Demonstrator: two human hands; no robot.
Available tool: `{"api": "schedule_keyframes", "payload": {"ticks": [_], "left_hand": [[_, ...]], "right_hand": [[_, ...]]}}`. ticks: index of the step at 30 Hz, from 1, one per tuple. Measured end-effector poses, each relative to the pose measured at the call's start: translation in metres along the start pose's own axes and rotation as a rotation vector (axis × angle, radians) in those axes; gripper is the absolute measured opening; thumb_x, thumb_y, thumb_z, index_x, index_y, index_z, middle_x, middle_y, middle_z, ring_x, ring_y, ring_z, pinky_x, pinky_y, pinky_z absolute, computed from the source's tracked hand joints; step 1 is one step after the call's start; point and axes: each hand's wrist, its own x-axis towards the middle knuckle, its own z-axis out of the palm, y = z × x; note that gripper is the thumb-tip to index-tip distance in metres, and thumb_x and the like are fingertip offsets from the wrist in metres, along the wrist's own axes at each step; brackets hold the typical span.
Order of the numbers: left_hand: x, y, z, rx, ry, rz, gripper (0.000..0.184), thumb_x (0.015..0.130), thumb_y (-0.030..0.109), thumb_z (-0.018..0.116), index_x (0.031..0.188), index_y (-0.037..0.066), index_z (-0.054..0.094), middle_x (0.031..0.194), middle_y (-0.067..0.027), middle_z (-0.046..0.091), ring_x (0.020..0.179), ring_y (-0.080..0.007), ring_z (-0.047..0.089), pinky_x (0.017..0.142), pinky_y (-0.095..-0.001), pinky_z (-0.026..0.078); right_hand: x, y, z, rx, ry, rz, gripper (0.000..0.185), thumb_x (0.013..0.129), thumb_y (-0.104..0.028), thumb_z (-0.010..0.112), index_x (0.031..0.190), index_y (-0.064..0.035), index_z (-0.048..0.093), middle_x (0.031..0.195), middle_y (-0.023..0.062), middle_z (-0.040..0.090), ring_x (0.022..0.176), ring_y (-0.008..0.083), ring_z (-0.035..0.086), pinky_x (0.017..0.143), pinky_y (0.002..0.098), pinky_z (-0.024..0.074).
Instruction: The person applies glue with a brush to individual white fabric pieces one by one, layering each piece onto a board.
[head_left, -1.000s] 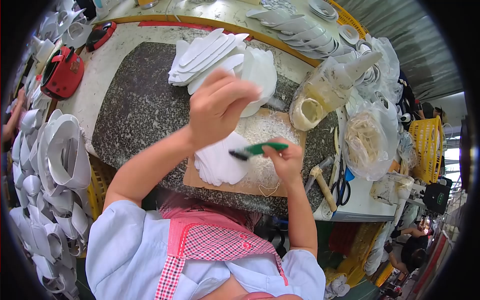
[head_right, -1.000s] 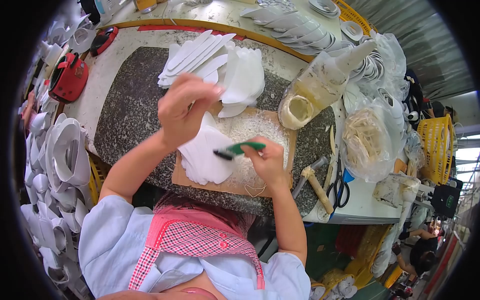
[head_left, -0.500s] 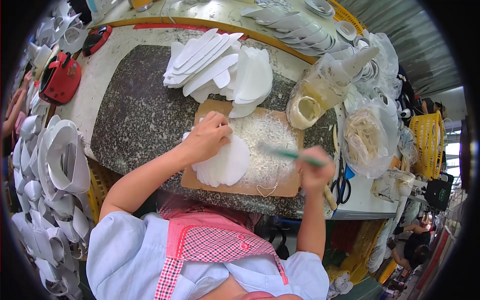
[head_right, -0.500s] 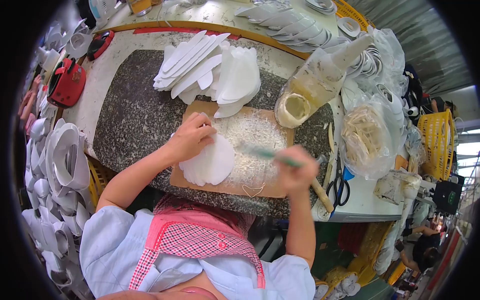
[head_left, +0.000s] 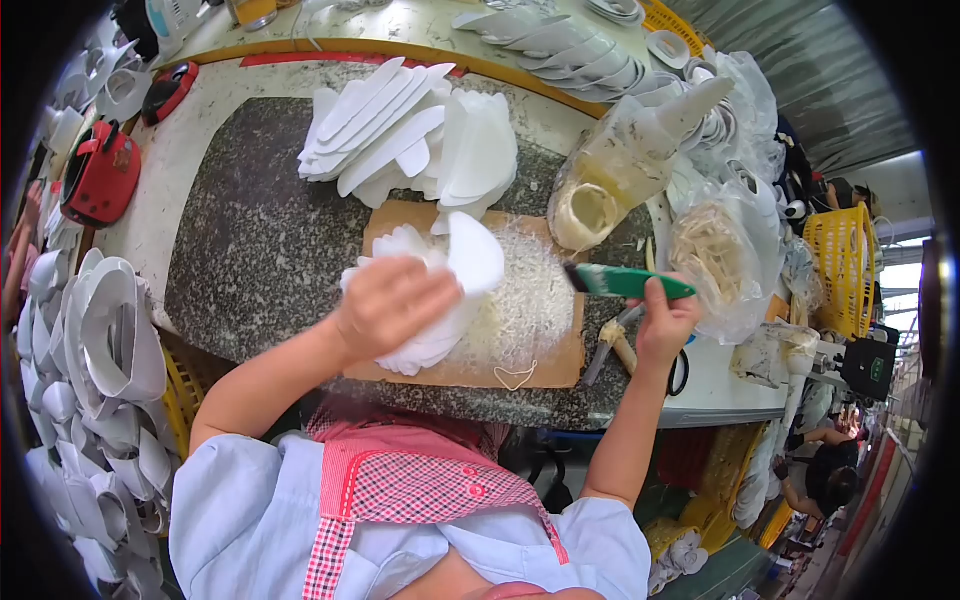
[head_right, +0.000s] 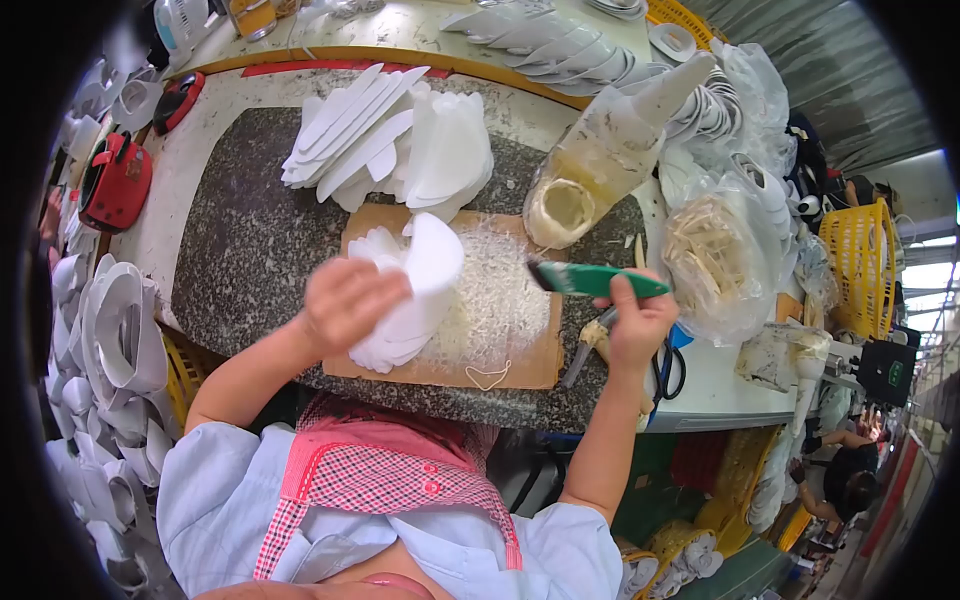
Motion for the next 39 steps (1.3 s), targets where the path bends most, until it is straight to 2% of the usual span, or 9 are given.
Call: {"api": "schedule_keyframes", "payload": {"ticks": [4, 12, 14, 17, 20, 25, 28, 32, 39], "left_hand": [[-0.046, 0.03, 0.009, 0.051, -0.369, 0.141, 0.022, 0.062, 0.014, 0.059, 0.081, 0.002, 0.058, 0.088, -0.0062, 0.059, 0.077, -0.0163, 0.055, 0.056, -0.0256, 0.041], [-0.052, 0.022, 0.011, -0.112, -0.35, -0.034, 0.023, 0.064, 0.011, 0.061, 0.085, 0.003, 0.058, 0.089, -0.0059, 0.061, 0.079, -0.02, 0.059, 0.064, -0.0306, 0.048], [-0.052, 0.022, 0.015, -0.222, -0.412, -0.15, 0.016, 0.068, 0.009, 0.059, 0.082, 0.001, 0.057, 0.082, -0.0072, 0.06, 0.077, -0.0212, 0.059, 0.064, -0.0309, 0.048], [-0.023, 0.012, 0.017, -0.591, -0.525, -0.898, 0.009, 0.08, 0.008, 0.059, 0.082, 0.0, 0.056, 0.074, -0.0061, 0.06, 0.067, -0.0176, 0.06, 0.061, -0.0264, 0.048], [-0.005, -0.011, 0.026, -1.025, -0.135, -1.145, 0.01, 0.086, 0.007, 0.059, 0.085, -0.002, 0.057, 0.07, -0.0051, 0.061, 0.06, -0.0127, 0.058, 0.058, -0.0241, 0.047], [0.068, -0.034, -0.021, -0.13, 0.44, -0.069, 0.02, 0.073, 0.0, 0.064, 0.092, 0.005, 0.063, 0.08, -0.0017, 0.063, 0.071, -0.0179, 0.058, 0.063, -0.0275, 0.048], [0.052, -0.065, -0.001, 0.13, 0.012, 0.104, 0.031, 0.066, 0.001, 0.063, 0.097, 0.008, 0.063, 0.091, -0.0035, 0.064, 0.084, -0.0247, 0.057, 0.071, -0.0316, 0.049], [0.028, -0.065, 0.006, 0.343, -0.178, -0.154, 0.04, 0.064, -0.003, 0.061, 0.102, 0.006, 0.061, 0.114, -0.0085, 0.058, 0.096, -0.0268, 0.054, 0.081, -0.0348, 0.048], [0.017, -0.012, 0.047, -0.201, -0.333, -0.032, 0.036, 0.066, 0.0, 0.06, 0.101, 0.008, 0.061, 0.097, -0.0081, 0.056, 0.094, -0.0256, 0.054, 0.079, -0.0358, 0.048]], "right_hand": [[-0.028, 0.019, 0.047, 0.046, -0.353, 0.151, 0.003, 0.078, 0.003, 0.064, 0.081, 0.0032, 0.063, 0.072, 0.0056, 0.061, 0.061, 0.0106, 0.058, 0.054, 0.0224, 0.0453], [-0.022, 0.019, 0.078, -0.309, -0.764, -0.061, 0.005, 0.077, -0.003, 0.066, 0.082, -0.0019, 0.066, 0.069, 0.0052, 0.062, 0.059, 0.0088, 0.057, 0.052, 0.0231, 0.0429], [-0.038, 0.007, 0.063, -0.187, -0.737, 0.11, 0.004, 0.077, 0.0, 0.066, 0.081, 0.0006, 0.066, 0.068, 0.0055, 0.061, 0.06, 0.0095, 0.057, 0.053, 0.0222, 0.0439], [-0.048, 0.003, 0.049, 0.017, -0.552, 0.186, 0.003, 0.077, 0.003, 0.065, 0.079, 0.0039, 0.064, 0.067, 0.0062, 0.061, 0.06, 0.0107, 0.058, 0.054, 0.0213, 0.0454], [-0.05, 0.0, 0.053, 0.069, -0.414, 0.128, 0.003, 0.076, 0.004, 0.065, 0.078, 0.0052, 0.063, 0.067, 0.0072, 0.06, 0.06, 0.0114, 0.058, 0.055, 0.0217, 0.0454], [-0.043, 0.014, 0.074, -0.187, -0.421, -0.116, 0.002, 0.079, 0.006, 0.062, 0.08, 0.0061, 0.06, 0.07, 0.0088, 0.059, 0.06, 0.0124, 0.057, 0.054, 0.0239, 0.045], [-0.037, 0.009, 0.08, -0.224, -0.459, -0.147, 0.002, 0.079, 0.004, 0.062, 0.08, 0.0051, 0.061, 0.069, 0.0068, 0.059, 0.058, 0.0105, 0.055, 0.053, 0.0229, 0.0413], [-0.036, 0.008, 0.07, -0.249, -0.517, -0.115, 0.002, 0.079, 0.004, 0.063, 0.08, 0.0053, 0.061, 0.069, 0.0072, 0.06, 0.059, 0.0112, 0.056, 0.053, 0.0231, 0.0426], [-0.047, 0.003, 0.042, 0.131, -0.403, 0.214, 0.005, 0.078, 0.003, 0.065, 0.081, 0.0059, 0.062, 0.072, 0.0072, 0.061, 0.063, 0.0115, 0.058, 0.056, 0.0227, 0.0469]]}}
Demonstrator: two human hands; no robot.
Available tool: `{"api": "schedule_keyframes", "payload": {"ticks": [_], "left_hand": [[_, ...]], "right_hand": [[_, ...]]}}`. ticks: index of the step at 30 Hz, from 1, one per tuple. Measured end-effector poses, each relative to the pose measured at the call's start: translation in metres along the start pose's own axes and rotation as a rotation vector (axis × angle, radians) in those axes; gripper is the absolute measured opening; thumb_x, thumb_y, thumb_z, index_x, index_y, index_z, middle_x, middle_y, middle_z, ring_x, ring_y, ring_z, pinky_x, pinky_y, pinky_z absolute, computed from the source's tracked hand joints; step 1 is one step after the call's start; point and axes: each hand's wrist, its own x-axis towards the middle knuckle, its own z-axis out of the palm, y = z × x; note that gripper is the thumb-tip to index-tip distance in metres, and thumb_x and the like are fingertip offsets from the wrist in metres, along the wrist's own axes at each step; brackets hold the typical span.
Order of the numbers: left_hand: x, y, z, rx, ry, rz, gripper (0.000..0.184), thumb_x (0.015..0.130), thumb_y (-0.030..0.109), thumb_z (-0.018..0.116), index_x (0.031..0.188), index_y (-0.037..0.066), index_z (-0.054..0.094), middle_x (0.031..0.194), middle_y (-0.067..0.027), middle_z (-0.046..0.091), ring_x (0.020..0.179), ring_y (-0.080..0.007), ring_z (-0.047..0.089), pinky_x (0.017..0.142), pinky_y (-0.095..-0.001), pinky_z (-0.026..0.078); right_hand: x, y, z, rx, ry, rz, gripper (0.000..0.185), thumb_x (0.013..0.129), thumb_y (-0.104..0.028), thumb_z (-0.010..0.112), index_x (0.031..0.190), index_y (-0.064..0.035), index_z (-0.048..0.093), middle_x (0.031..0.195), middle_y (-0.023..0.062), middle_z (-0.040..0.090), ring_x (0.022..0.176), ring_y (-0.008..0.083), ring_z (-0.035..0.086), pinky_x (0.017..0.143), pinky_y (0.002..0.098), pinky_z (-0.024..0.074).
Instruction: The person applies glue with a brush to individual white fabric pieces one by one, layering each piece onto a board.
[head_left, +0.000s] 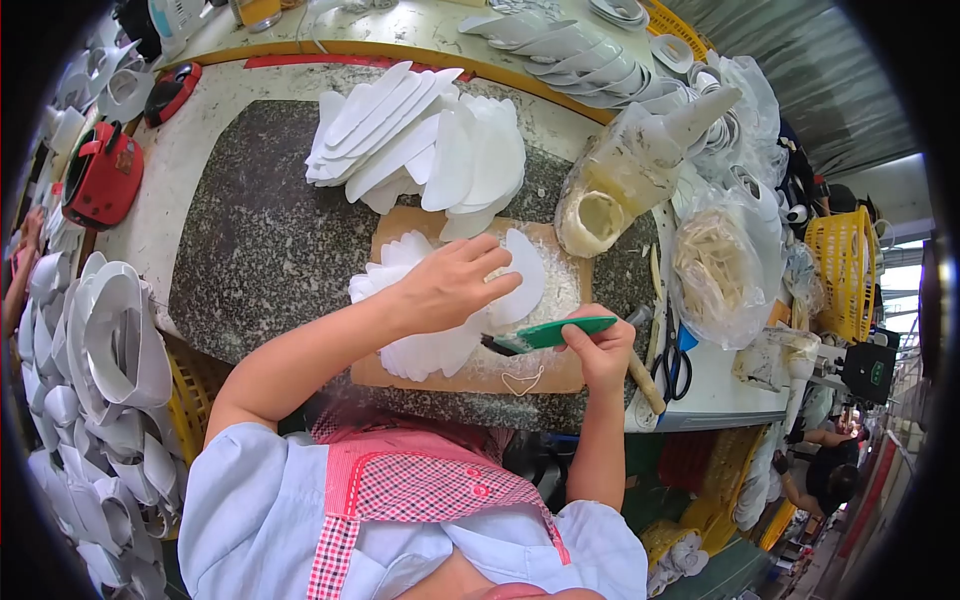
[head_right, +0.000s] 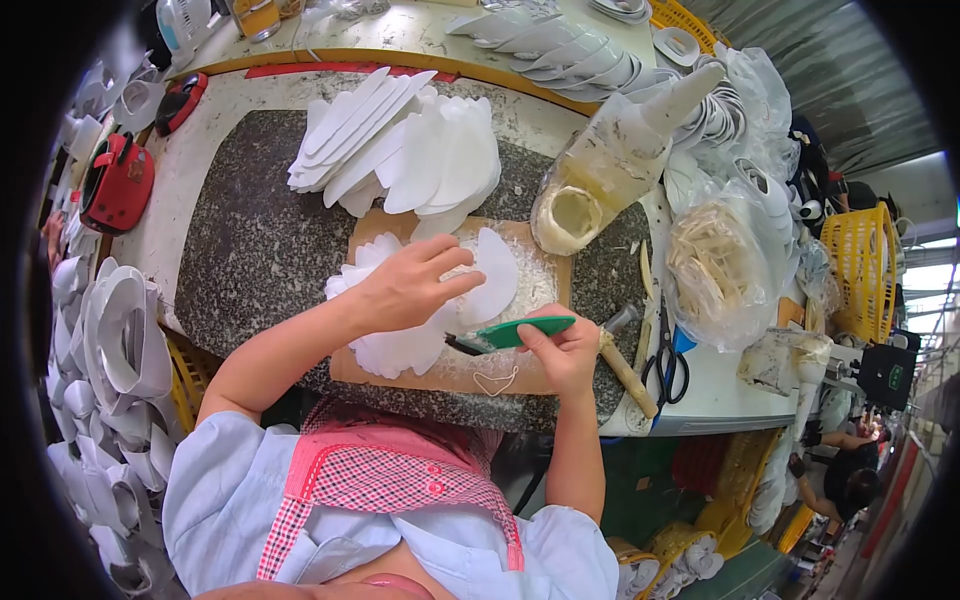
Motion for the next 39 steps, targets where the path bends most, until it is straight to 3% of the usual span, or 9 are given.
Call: {"api": "schedule_keyframes", "payload": {"ticks": [14, 17, 23, 25, 27, 28, 31, 34, 39], "left_hand": [[0.058, -0.033, 0.038, 0.133, -0.507, -0.073, 0.047, 0.069, -0.005, 0.056, 0.115, 0.003, 0.054, 0.108, -0.0116, 0.046, 0.097, -0.0262, 0.048, 0.085, -0.0319, 0.043], [0.057, -0.032, 0.03, 0.052, -0.287, -0.04, 0.028, 0.071, -0.003, 0.054, 0.098, 0.001, 0.058, 0.098, -0.0126, 0.052, 0.094, -0.0268, 0.052, 0.079, -0.0356, 0.047], [0.064, -0.014, -0.077, -0.418, -0.287, -0.367, 0.01, 0.073, -0.001, 0.061, 0.081, 0.002, 0.066, 0.077, -0.0109, 0.065, 0.075, -0.0233, 0.063, 0.069, -0.0322, 0.049], [0.052, -0.013, -0.075, -0.532, -0.489, -0.531, 0.013, 0.073, 0.001, 0.063, 0.086, 0.003, 0.067, 0.076, -0.0121, 0.066, 0.07, -0.0239, 0.064, 0.066, -0.032, 0.05], [0.031, -0.015, -0.058, -0.523, -0.583, -0.585, 0.016, 0.075, 0.004, 0.064, 0.09, 0.004, 0.069, 0.078, -0.013, 0.067, 0.068, -0.0243, 0.065, 0.065, -0.0326, 0.05], [0.016, -0.017, -0.042, -0.461, -0.497, -0.558, 0.014, 0.075, 0.002, 0.066, 0.089, 0.001, 0.068, 0.073, -0.0119, 0.065, 0.062, -0.0175, 0.064, 0.058, -0.0279, 0.05], [-0.005, -0.021, -0.018, -0.354, -0.341, -0.671, 0.013, 0.075, 0.006, 0.066, 0.086, 0.0, 0.067, 0.073, -0.0127, 0.066, 0.065, -0.0195, 0.064, 0.06, -0.0297, 0.05], [-0.011, -0.021, -0.013, -0.346, -0.267, -0.726, 0.013, 0.074, 0.007, 0.066, 0.086, 0.0, 0.067, 0.074, -0.0136, 0.066, 0.068, -0.0214, 0.065, 0.063, -0.0306, 0.05], [-0.023, -0.029, -0.009, -0.36, -0.222, -0.678, 0.014, 0.074, 0.007, 0.065, 0.086, 0.0, 0.067, 0.077, -0.0158, 0.066, 0.074, -0.0244, 0.066, 0.067, -0.032, 0.05]], "right_hand": [[-0.035, 0.007, -0.021, 0.075, 0.068, -0.001, 0.006, 0.079, 0.002, 0.066, 0.082, 0.0059, 0.062, 0.076, 0.0077, 0.061, 0.064, 0.0128, 0.06, 0.056, 0.0234, 0.0481], [-0.04, 0.01, -0.027, 0.065, 0.085, -0.001, 0.007, 0.078, 0.002, 0.066, 0.082, 0.0058, 0.062, 0.076, 0.0076, 0.061, 0.063, 0.0129, 0.06, 0.057, 0.0236, 0.0484], [-0.04, 0.002, -0.045, 0.051, 0.283, -0.06, 0.007, 0.077, 0.004, 0.065, 0.083, 0.0053, 0.061, 0.075, 0.0074, 0.059, 0.063, 0.0137, 0.059, 0.056, 0.024, 0.0473], [-0.033, 0.003, -0.048, 0.056, 0.323, -0.112, 0.007, 0.078, 0.005, 0.064, 0.084, 0.0052, 0.061, 0.075, 0.0077, 0.06, 0.063, 0.0142, 0.059, 0.057, 0.0242, 0.047], [-0.024, 0.003, -0.036, 0.084, 0.285, -0.106, 0.006, 0.078, 0.005, 0.064, 0.083, 0.005, 0.061, 0.075, 0.008, 0.06, 0.063, 0.0142, 0.059, 0.057, 0.0243, 0.0468], [-0.019, 0.002, -0.029, 0.097, 0.269, -0.102, 0.005, 0.078, 0.005, 0.064, 0.082, 0.005, 0.061, 0.075, 0.0082, 0.06, 0.063, 0.0142, 0.059, 0.058, 0.0244, 0.0467], [0.0, 0.003, 0.004, -0.028, 0.033, -0.039, 0.007, 0.076, 0.004, 0.065, 0.082, 0.0035, 0.063, 0.072, 0.0071, 0.061, 0.063, 0.013, 0.058, 0.057, 0.0246, 0.0459], [0.029, 0.018, 0.026, -0.404, -0.083, -0.303, 0.011, 0.073, 0.004, 0.067, 0.083, 0.0012, 0.063, 0.069, 0.0084, 0.06, 0.061, 0.0164, 0.059, 0.055, 0.0274, 0.0443], [0.021, 0.02, 0.029, -0.632, -0.244, -0.544, 0.012, 0.07, -0.003, 0.071, 0.08, -0.0044, 0.065, 0.066, 0.0092, 0.057, 0.056, 0.024, 0.056, 0.05, 0.0312, 0.042]]}}
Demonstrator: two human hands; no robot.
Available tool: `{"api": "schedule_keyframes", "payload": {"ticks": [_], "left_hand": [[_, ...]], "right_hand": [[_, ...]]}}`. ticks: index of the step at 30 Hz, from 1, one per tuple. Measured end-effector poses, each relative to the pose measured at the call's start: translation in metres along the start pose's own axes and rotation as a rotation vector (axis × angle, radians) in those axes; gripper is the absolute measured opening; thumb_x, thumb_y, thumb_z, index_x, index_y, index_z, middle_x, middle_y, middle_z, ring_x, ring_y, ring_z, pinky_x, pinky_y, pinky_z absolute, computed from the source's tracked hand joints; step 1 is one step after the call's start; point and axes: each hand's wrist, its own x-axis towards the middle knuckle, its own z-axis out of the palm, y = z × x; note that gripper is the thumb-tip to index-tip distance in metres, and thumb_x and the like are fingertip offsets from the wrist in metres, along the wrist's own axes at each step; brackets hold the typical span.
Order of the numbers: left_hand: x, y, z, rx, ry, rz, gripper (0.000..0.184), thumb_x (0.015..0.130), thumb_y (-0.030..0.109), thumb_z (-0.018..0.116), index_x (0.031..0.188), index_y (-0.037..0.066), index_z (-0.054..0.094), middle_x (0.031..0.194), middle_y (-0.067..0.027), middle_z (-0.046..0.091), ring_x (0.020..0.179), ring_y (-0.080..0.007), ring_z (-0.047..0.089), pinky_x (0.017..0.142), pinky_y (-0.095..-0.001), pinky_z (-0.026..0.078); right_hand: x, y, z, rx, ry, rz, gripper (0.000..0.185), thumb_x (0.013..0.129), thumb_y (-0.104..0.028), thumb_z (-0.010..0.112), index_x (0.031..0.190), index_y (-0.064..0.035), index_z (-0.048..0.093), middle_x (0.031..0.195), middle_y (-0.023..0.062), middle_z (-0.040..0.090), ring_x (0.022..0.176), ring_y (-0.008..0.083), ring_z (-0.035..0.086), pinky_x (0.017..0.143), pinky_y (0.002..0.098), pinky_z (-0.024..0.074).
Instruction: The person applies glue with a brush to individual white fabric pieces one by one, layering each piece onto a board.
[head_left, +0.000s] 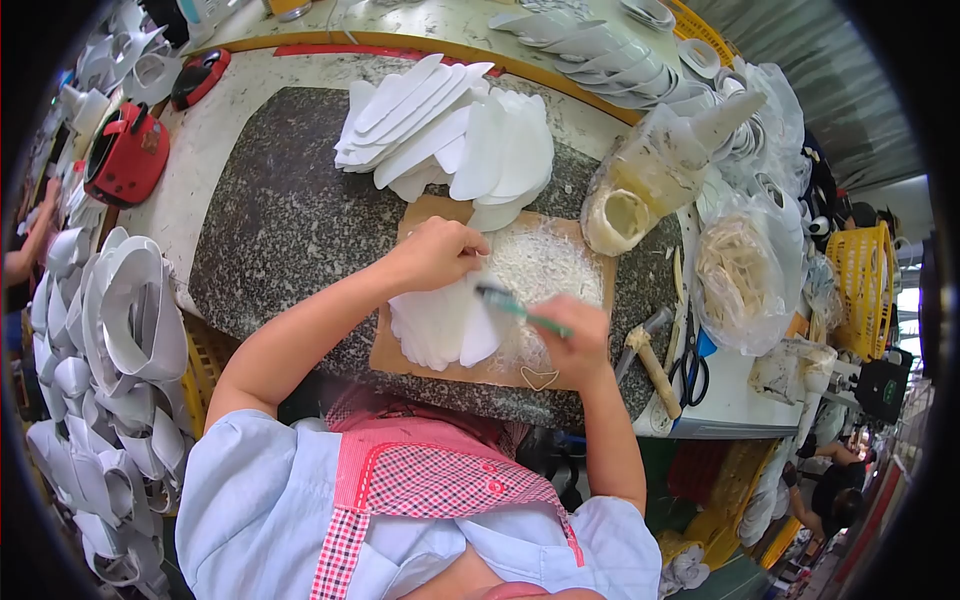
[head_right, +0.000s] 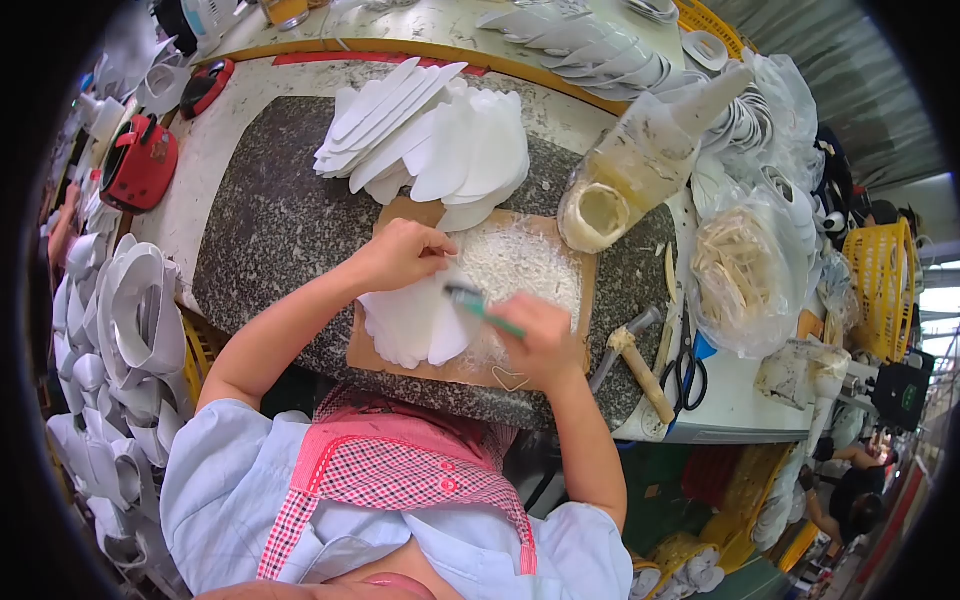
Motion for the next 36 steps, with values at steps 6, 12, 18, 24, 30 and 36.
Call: {"api": "schedule_keyframes", "payload": {"ticks": [6, 12, 18, 24, 30, 36], "left_hand": [[0.0, 0.006, -0.006, 0.023, -0.113, 0.01, 0.01, 0.077, 0.008, 0.06, 0.084, 0.001, 0.063, 0.079, -0.0146, 0.065, 0.078, -0.0294, 0.063, 0.068, -0.0372, 0.048], [-0.014, 0.024, -0.024, -0.056, -0.28, -0.014, 0.013, 0.08, 0.008, 0.059, 0.09, 0.003, 0.052, 0.085, -0.0133, 0.061, 0.083, -0.0308, 0.06, 0.073, -0.0379, 0.044], [-0.034, 0.036, -0.042, -0.316, -0.054, 0.037, 0.005, 0.081, 0.001, 0.058, 0.086, 0.003, 0.058, 0.094, -0.0121, 0.063, 0.09, -0.0244, 0.062, 0.078, -0.0324, 0.048], [-0.056, 0.044, -0.023, 0.262, 0.423, 0.8, 0.022, 0.069, 0.004, 0.063, 0.091, 0.001, 0.063, 0.081, -0.0112, 0.064, 0.073, -0.0222, 0.065, 0.06, -0.0294, 0.053], [-0.09, 0.012, 0.039, 0.463, 0.155, 0.787, 0.02, 0.064, 0.013, 0.058, 0.081, 0.003, 0.056, 0.092, -0.0086, 0.056, 0.093, -0.0218, 0.057, 0.069, -0.0297, 0.048], [-0.099, 0.013, 0.037, 0.459, 0.254, 0.724, 0.016, 0.064, 0.013, 0.058, 0.078, 0.004, 0.056, 0.08, -0.0063, 0.05, 0.084, -0.0213, 0.056, 0.067, -0.0311, 0.048]], "right_hand": [[-0.02, -0.02, -0.031, 0.152, 0.129, 0.018, 0.008, 0.071, 0.001, 0.066, 0.078, -0.0021, 0.063, 0.062, 0.0059, 0.057, 0.054, 0.019, 0.056, 0.048, 0.0281, 0.042], [0.029, 0.059, -0.089, -0.204, 0.371, 0.266, 0.006, 0.08, -0.002, 0.065, 0.085, 0.0008, 0.063, 0.068, 0.0064, 0.06, 0.061, 0.0097, 0.054, 0.054, 0.0248, 0.0414], [0.009, 0.059, -0.117, 0.161, 0.643, 0.452, 0.01, 0.083, -0.006, 0.065, 0.084, 0.0031, 0.061, 0.072, 0.0069, 0.062, 0.057, 0.012, 0.057, 0.051, 0.0225, 0.0454], [-0.015, 0.026, -0.087, 0.401, 0.659, 0.5, 0.006, 0.082, -0.004, 0.063, 0.083, 0.0021, 0.061, 0.074, 0.0065, 0.061, 0.055, 0.0134, 0.058, 0.051, 0.0237, 0.0483], [0.006, 0.016, 0.0, 0.597, 0.19, 0.579, 0.003, 0.079, 0.001, 0.064, 0.082, 0.0023, 0.064, 0.071, 0.0052, 0.062, 0.062, 0.0111, 0.058, 0.055, 0.0231, 0.0462], [0.015, 0.01, 0.0, 0.364, -0.105, 0.43, 0.003, 0.078, 0.0, 0.065, 0.081, 0.0005, 0.065, 0.066, 0.003, 0.061, 0.059, 0.0078, 0.055, 0.053, 0.0224, 0.0421]]}}
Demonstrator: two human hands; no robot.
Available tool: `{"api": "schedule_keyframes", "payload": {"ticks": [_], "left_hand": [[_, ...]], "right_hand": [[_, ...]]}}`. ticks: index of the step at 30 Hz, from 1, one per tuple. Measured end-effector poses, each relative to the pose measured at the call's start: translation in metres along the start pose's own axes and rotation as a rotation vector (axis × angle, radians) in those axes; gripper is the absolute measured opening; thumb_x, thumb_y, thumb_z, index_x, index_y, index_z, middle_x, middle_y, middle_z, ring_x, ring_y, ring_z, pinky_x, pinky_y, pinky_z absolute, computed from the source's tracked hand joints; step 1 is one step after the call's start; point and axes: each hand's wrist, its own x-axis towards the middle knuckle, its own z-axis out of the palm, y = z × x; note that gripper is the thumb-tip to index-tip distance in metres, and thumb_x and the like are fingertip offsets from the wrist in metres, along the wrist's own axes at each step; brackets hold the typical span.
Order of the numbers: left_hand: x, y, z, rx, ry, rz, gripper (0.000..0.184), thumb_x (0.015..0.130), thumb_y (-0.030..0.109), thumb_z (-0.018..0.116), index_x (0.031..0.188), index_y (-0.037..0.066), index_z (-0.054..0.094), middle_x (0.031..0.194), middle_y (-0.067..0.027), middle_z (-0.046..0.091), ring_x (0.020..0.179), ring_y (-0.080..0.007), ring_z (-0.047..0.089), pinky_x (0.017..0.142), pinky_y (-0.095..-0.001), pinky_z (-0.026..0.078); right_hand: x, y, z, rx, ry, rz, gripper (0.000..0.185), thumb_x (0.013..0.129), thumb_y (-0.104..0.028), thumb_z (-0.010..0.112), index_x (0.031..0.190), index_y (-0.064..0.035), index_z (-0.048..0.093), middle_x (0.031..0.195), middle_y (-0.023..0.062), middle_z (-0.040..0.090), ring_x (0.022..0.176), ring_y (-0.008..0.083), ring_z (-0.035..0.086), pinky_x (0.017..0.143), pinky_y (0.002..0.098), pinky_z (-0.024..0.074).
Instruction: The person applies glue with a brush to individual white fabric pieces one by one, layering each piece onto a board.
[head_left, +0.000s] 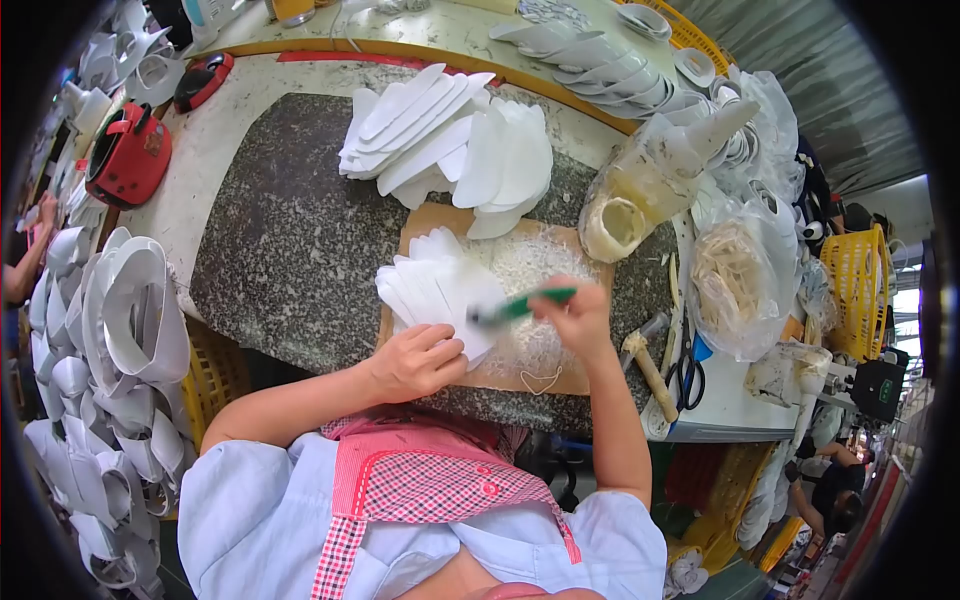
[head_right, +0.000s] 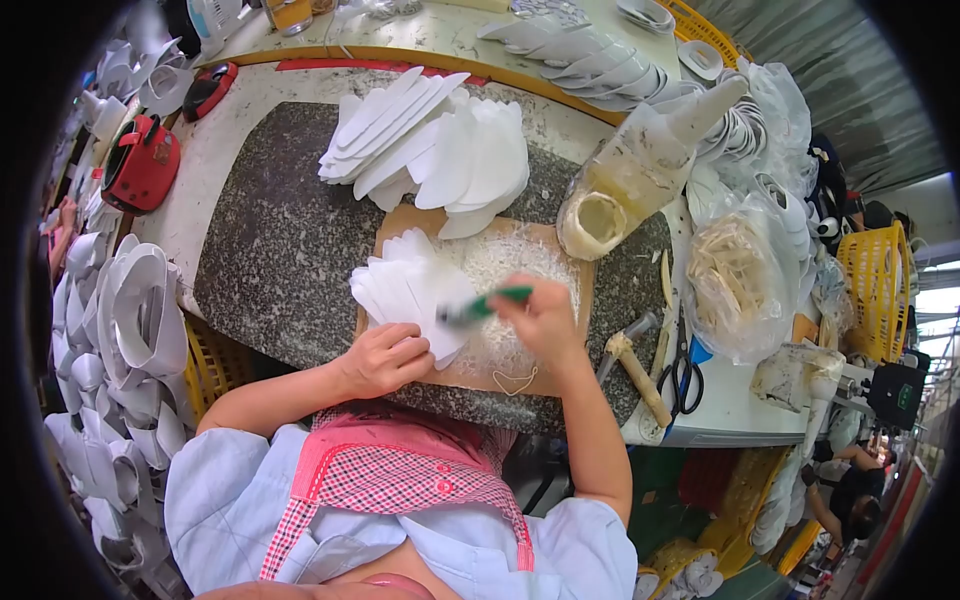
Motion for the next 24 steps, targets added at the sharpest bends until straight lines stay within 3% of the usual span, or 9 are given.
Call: {"api": "schedule_keyframes", "payload": {"ticks": [1, 3, 6, 9, 11, 12, 15, 19, 24], "left_hand": [[-0.001, -0.001, 0.0, -0.004, 0.012, -0.017, 0.017, 0.064, 0.012, 0.059, 0.078, 0.004, 0.056, 0.08, -0.006, 0.05, 0.083, -0.0212, 0.056, 0.067, -0.0312, 0.047], [0.001, -0.001, 0.0, -0.034, 0.033, -0.049, 0.017, 0.062, 0.01, 0.061, 0.078, 0.005, 0.057, 0.079, -0.0053, 0.051, 0.081, -0.0211, 0.057, 0.066, -0.0315, 0.047], [0.018, -0.006, -0.006, -0.313, 0.047, -0.266, 0.015, 0.063, 0.006, 0.066, 0.077, 0.005, 0.059, 0.074, -0.005, 0.054, 0.075, -0.0215, 0.057, 0.064, -0.0304, 0.046], [0.043, -0.025, -0.018, -0.646, 0.158, -0.847, 0.005, 0.074, 0.003, 0.068, 0.076, 0.004, 0.063, 0.07, -0.0061, 0.058, 0.065, -0.0152, 0.057, 0.059, -0.0261, 0.044], [0.073, -0.044, -0.038, -0.62, 0.519, -0.816, 0.006, 0.074, -0.002, 0.067, 0.076, 0.003, 0.064, 0.071, -0.0046, 0.06, 0.065, -0.0091, 0.055, 0.059, -0.0241, 0.044], [0.086, -0.051, -0.045, -0.68, 0.728, -0.694, 0.008, 0.073, -0.002, 0.067, 0.074, 0.004, 0.063, 0.072, -0.005, 0.061, 0.066, -0.012, 0.056, 0.059, -0.0249, 0.044], [0.114, -0.072, -0.076, -0.126, 0.687, -0.175, 0.013, 0.069, -0.003, 0.07, 0.078, 0.005, 0.063, 0.073, -0.004, 0.061, 0.067, -0.0161, 0.056, 0.059, -0.0271, 0.044], [0.099, -0.085, -0.053, 0.346, 0.55, 0.12, 0.02, 0.063, 0.005, 0.068, 0.081, 0.011, 0.063, 0.077, 0.0022, 0.058, 0.074, -0.0165, 0.055, 0.059, -0.0275, 0.044], [0.083, -0.103, -0.032, 0.456, 0.362, 0.04, 0.023, 0.065, 0.011, 0.066, 0.089, 0.011, 0.063, 0.091, 0.0008, 0.059, 0.084, -0.0202, 0.054, 0.068, -0.0314, 0.045]], "right_hand": [[-0.013, -0.005, 0.0, -0.022, -0.107, 0.061, 0.003, 0.078, 0.001, 0.065, 0.081, 0.001, 0.065, 0.066, 0.0032, 0.06, 0.059, 0.0082, 0.055, 0.053, 0.0223, 0.0422], [-0.032, -0.01, 0.0, 0.159, 0.001, 0.079, 0.002, 0.077, 0.001, 0.065, 0.079, 0.0014, 0.064, 0.066, 0.0034, 0.061, 0.058, 0.0084, 0.056, 0.052, 0.022, 0.0425], [-0.046, -0.016, 0.0, 0.299, 0.058, 0.112, 0.001, 0.077, 0.002, 0.065, 0.078, 0.0019, 0.064, 0.066, 0.0037, 0.061, 0.058, 0.0088, 0.057, 0.052, 0.0218, 0.0436], [-0.028, -0.003, 0.004, 0.134, 0.061, 0.067, 0.004, 0.078, -0.001, 0.065, 0.078, 0.0023, 0.064, 0.067, 0.0038, 0.062, 0.059, 0.0087, 0.059, 0.052, 0.0213, 0.0455], [-0.012, 0.01, 0.013, 0.193, 0.175, 0.126, 0.005, 0.079, -0.002, 0.066, 0.079, 0.0024, 0.064, 0.066, 0.004, 0.063, 0.058, 0.0086, 0.059, 0.052, 0.0213, 0.0458], [-0.004, 0.01, 0.013, 0.182, 0.192, 0.11, 0.007, 0.079, -0.004, 0.066, 0.08, 0.0021, 0.064, 0.066, 0.0043, 0.063, 0.057, 0.0081, 0.058, 0.051, 0.0213, 0.0458], [0.009, 0.005, 0.008, 0.174, 0.145, 0.146, 0.007, 0.08, -0.005, 0.066, 0.08, 0.0017, 0.063, 0.067, 0.0046, 0.063, 0.057, 0.0079, 0.058, 0.05, 0.0214, 0.0459], [-0.003, 0.006, 0.001, 0.204, 0.107, 0.137, 0.009, 0.08, -0.006, 0.066, 0.078, 0.0016, 0.062, 0.068, 0.0043, 0.063, 0.055, 0.0081, 0.057, 0.049, 0.0214, 0.0458], [-0.025, 0.009, 0.001, 0.272, 0.124, 0.198, 0.008, 0.08, -0.005, 0.065, 0.077, 0.0023, 0.062, 0.068, 0.0039, 0.061, 0.056, 0.009, 0.057, 0.051, 0.0218, 0.0463]]}}
